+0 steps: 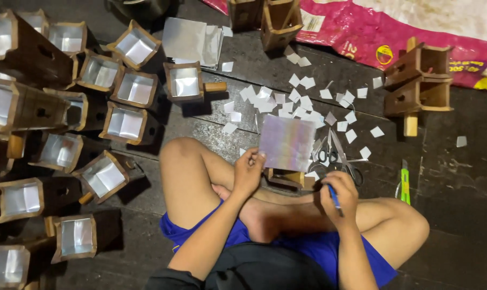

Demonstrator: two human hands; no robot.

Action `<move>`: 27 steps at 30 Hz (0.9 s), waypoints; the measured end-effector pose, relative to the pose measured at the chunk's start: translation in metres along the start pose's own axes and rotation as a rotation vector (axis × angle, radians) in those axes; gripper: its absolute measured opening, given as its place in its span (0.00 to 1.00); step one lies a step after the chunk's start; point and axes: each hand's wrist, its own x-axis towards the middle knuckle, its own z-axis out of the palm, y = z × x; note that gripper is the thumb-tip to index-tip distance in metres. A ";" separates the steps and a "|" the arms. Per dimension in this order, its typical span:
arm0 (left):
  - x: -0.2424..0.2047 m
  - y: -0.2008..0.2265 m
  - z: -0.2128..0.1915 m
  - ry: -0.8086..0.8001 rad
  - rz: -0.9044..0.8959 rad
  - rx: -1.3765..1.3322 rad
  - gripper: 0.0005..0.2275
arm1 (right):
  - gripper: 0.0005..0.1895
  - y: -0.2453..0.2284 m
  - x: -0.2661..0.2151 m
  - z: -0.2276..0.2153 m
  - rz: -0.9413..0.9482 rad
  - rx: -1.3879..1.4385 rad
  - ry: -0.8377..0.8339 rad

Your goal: Marking and cutting reflective sheets with a pen and scissors to fit into wooden lantern frames.

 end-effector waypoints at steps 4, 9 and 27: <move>0.008 0.005 -0.011 -0.009 -0.028 -0.153 0.11 | 0.09 0.032 -0.020 0.008 -0.039 -0.299 -0.264; -0.010 0.045 -0.013 -0.057 -0.018 -0.276 0.11 | 0.18 0.016 -0.015 0.014 0.125 -0.635 -0.631; -0.055 0.089 -0.021 -0.230 0.053 -0.394 0.13 | 0.14 -0.052 0.028 0.000 0.503 0.752 0.012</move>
